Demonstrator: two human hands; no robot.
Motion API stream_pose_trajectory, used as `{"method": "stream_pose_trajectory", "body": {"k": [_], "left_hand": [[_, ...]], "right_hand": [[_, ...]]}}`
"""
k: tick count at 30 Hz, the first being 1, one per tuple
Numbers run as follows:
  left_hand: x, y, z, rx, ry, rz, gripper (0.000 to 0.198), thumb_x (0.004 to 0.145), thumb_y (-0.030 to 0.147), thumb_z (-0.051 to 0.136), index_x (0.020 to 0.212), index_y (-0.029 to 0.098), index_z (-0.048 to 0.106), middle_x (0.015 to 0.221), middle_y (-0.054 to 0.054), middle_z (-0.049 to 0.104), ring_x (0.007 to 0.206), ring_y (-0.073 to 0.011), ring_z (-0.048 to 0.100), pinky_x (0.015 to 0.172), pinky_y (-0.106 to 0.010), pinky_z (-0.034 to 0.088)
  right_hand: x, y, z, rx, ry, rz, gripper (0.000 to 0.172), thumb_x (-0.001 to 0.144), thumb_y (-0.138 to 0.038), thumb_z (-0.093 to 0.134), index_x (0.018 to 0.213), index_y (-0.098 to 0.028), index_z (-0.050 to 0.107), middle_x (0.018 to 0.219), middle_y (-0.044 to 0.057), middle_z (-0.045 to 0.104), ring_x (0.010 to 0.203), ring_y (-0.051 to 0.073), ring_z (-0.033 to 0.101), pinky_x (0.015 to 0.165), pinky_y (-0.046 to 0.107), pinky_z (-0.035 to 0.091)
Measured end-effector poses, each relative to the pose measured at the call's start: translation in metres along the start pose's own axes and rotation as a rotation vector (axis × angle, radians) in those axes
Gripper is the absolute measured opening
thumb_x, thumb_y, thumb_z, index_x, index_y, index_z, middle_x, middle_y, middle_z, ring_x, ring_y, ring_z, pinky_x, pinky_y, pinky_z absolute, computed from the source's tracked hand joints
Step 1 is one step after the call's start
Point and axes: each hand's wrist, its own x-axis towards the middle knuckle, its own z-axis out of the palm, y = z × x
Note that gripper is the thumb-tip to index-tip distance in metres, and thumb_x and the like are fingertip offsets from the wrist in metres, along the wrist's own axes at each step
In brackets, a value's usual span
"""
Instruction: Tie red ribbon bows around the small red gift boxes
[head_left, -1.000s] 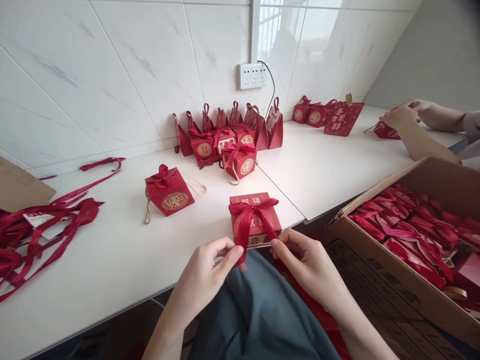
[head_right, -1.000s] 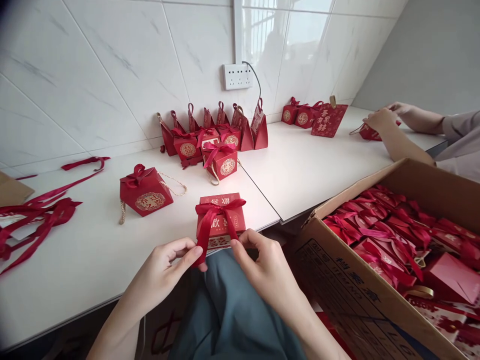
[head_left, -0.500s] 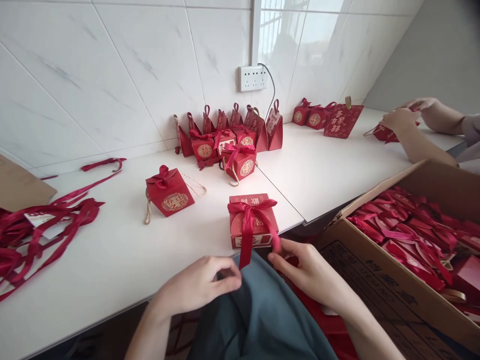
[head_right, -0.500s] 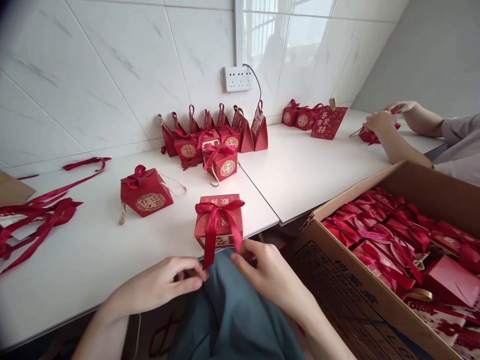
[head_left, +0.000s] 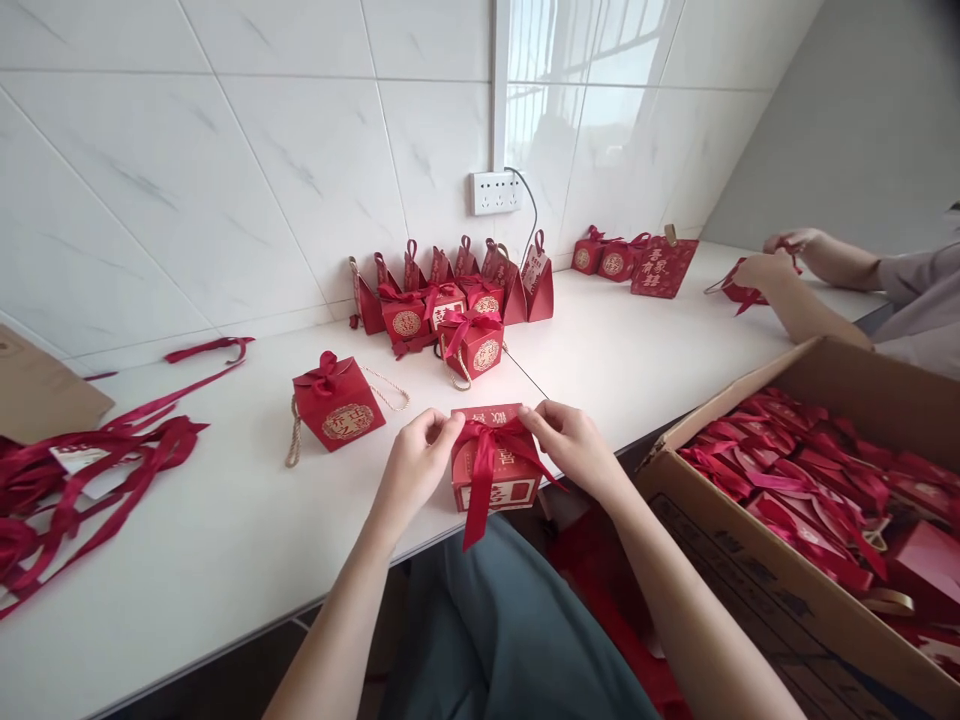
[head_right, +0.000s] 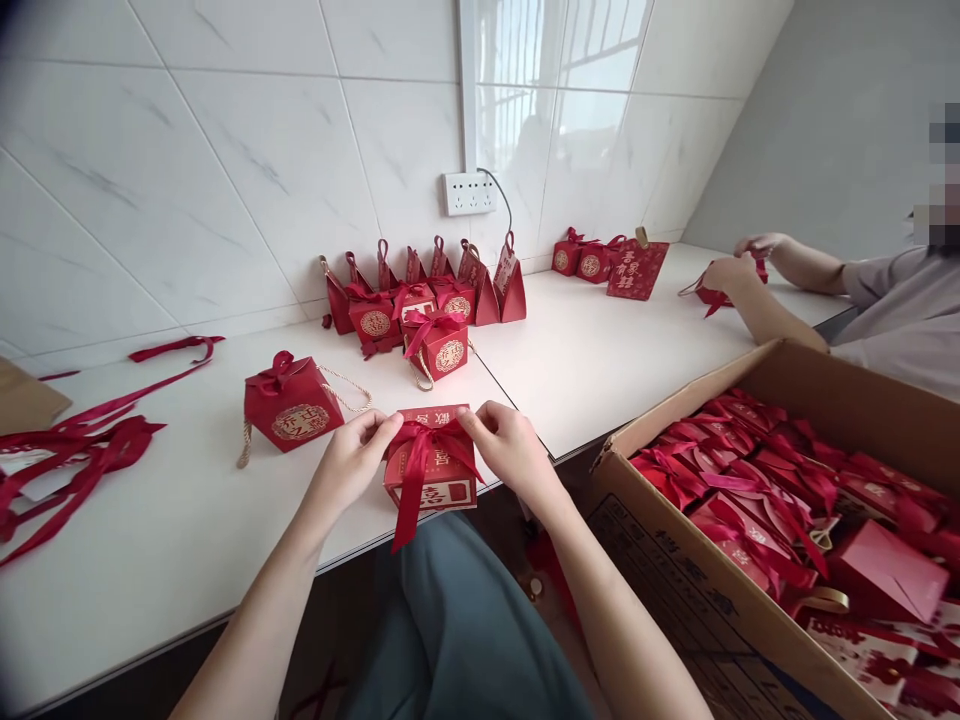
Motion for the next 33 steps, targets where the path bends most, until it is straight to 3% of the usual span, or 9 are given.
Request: {"method": "stream_pose_trajectory", "body": {"k": [8,11,13,15,17,19,24,28,33], "left_hand": [[-0.011,-0.012,0.006,-0.120,0.026,-0.017,0.041,0.085,0.049,0.046,0.059,0.020,0.033,0.056,0.006,0.031,0.052,-0.0094,0.033,0.053,-0.022,0.031],[-0.011,-0.014,0.005,-0.188,0.017,-0.024,0.040,0.086,0.051,0.043,0.061,0.020,0.035,0.056,0.006,0.035,0.053,-0.0101,0.037,0.054,-0.023,0.034],[-0.010,-0.015,0.003,-0.225,-0.002,-0.030,0.037,0.085,0.051,0.044,0.066,0.019,0.043,0.061,0.004,0.045,0.058,-0.0114,0.045,0.057,-0.023,0.038],[-0.009,-0.013,0.001,-0.216,0.003,-0.028,0.030,0.082,0.048,0.051,0.074,0.018,0.051,0.069,0.002,0.054,0.065,-0.0126,0.052,0.062,-0.023,0.042],[-0.009,-0.011,0.001,-0.181,0.032,-0.012,0.025,0.080,0.043,0.056,0.079,0.018,0.054,0.075,0.001,0.058,0.071,-0.0135,0.056,0.066,-0.023,0.044],[-0.011,-0.006,0.002,-0.152,0.074,0.029,0.022,0.081,0.040,0.055,0.080,0.018,0.055,0.077,0.000,0.059,0.075,-0.0142,0.058,0.067,-0.023,0.046],[-0.035,0.007,0.013,0.074,0.287,0.502,0.002,0.085,0.020,0.054,0.084,0.018,0.054,0.083,-0.002,0.059,0.080,-0.0132,0.058,0.074,-0.025,0.048],[-0.058,0.017,0.024,0.307,0.365,0.983,0.018,0.078,0.005,0.060,0.091,0.017,0.056,0.081,-0.003,0.063,0.075,-0.0136,0.059,0.072,-0.029,0.048],[-0.073,0.031,0.027,0.384,0.388,1.194,0.014,0.076,0.004,0.059,0.088,0.012,0.061,0.077,-0.006,0.067,0.070,-0.0147,0.060,0.072,-0.035,0.050]], "right_hand": [[-0.010,0.010,-0.002,0.136,-0.056,0.045,0.042,0.084,-0.055,0.045,0.063,-0.019,0.045,0.054,-0.004,0.046,0.051,0.011,0.042,0.051,0.024,0.034],[-0.014,0.020,-0.010,0.199,-0.041,-0.035,0.044,0.084,-0.060,0.044,0.080,-0.017,0.054,0.077,0.004,0.059,0.073,0.016,0.057,0.068,0.029,0.046],[-0.016,0.029,-0.014,0.294,-0.111,-0.165,0.059,0.074,-0.065,0.055,0.111,-0.019,0.050,0.115,0.012,0.056,0.106,0.023,0.055,0.086,0.036,0.047],[-0.018,0.035,-0.014,0.299,-0.249,-0.277,0.094,0.060,-0.064,0.070,0.135,-0.025,0.029,0.142,0.016,0.032,0.129,0.028,0.037,0.098,0.043,0.041],[-0.018,0.037,-0.010,0.233,-0.366,-0.325,0.116,0.053,-0.055,0.079,0.143,-0.027,0.010,0.148,0.018,0.021,0.136,0.031,0.028,0.104,0.049,0.034],[-0.019,0.037,-0.004,0.205,-0.393,-0.342,0.117,0.060,-0.047,0.079,0.144,-0.028,0.001,0.145,0.018,0.026,0.134,0.030,0.031,0.104,0.051,0.033],[-0.027,0.039,0.009,0.161,-0.139,-0.447,0.103,0.070,-0.039,0.074,0.144,-0.032,0.004,0.144,0.017,0.027,0.133,0.031,0.034,0.099,0.052,0.041],[-0.043,0.038,0.008,0.119,0.077,-0.549,0.098,0.071,-0.040,0.074,0.144,-0.034,0.008,0.145,0.016,0.028,0.135,0.032,0.030,0.098,0.052,0.044],[-0.062,0.032,-0.002,0.131,0.196,-0.584,0.093,0.075,-0.034,0.072,0.143,-0.035,0.009,0.146,0.014,0.030,0.135,0.031,0.031,0.101,0.052,0.042]]}}
